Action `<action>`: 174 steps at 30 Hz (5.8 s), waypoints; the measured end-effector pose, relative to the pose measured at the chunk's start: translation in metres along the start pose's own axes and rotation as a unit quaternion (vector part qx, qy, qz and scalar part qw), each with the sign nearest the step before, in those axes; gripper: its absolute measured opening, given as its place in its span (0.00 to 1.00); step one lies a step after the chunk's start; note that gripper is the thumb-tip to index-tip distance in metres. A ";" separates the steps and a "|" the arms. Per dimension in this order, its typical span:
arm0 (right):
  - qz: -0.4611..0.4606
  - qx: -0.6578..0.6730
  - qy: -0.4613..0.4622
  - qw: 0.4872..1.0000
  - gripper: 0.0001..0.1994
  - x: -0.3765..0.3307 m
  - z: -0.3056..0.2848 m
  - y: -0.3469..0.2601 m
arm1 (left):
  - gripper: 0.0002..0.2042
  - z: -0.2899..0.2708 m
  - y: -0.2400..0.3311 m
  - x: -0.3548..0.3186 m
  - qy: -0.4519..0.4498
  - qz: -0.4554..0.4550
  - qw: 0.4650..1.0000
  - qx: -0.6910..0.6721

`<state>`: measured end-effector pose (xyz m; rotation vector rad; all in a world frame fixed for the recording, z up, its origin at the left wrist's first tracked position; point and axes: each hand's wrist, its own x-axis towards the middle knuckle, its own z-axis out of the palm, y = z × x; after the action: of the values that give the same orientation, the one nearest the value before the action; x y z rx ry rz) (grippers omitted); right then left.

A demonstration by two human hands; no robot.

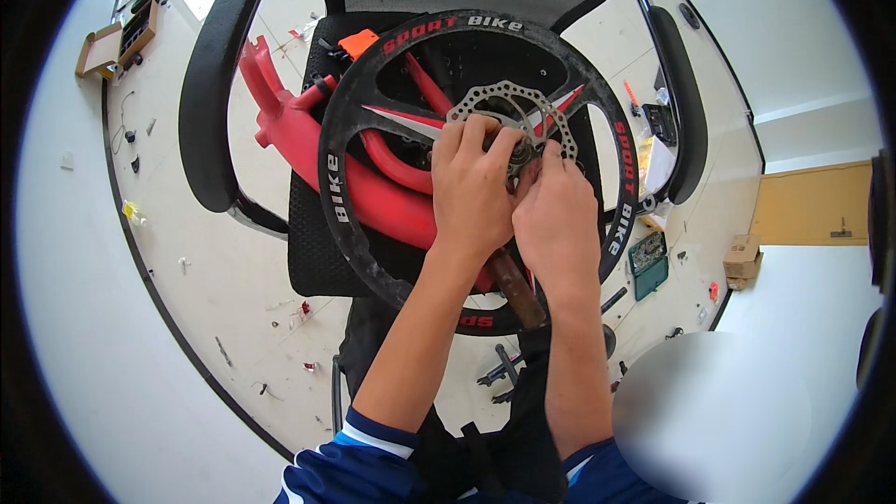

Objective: The person assembles a bicycle by attaching a disc brake rotor to a wheel, then mounting a red fork onto a handlebar stem. They secure the components using bolts and washers, working primarily while seated on a chair.

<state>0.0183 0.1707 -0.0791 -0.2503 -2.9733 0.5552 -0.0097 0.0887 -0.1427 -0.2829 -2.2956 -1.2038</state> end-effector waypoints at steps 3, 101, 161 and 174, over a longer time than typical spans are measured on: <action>0.057 0.018 0.012 0.998 0.14 -0.003 0.005 -0.017 | 0.12 0.003 -0.003 0.000 0.007 0.000 1.000 -0.001; -0.245 0.139 -0.122 0.952 0.16 0.030 -0.025 0.079 | 0.14 -0.009 -0.003 0.000 -0.022 0.000 0.998 -0.060; -0.125 0.211 -0.133 0.960 0.18 -0.034 -0.026 0.032 | 0.17 -0.006 -0.007 -0.002 -0.022 0.011 0.998 -0.061; -0.427 0.004 -0.163 0.890 0.09 0.034 -0.030 0.013 | 0.11 -0.026 -0.026 0.002 0.195 -0.314 0.810 -0.455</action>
<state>-0.0092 0.1992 -0.0540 1.2008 -2.9324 0.5040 -0.0129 0.0526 -0.1482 0.4166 -1.3110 -2.3865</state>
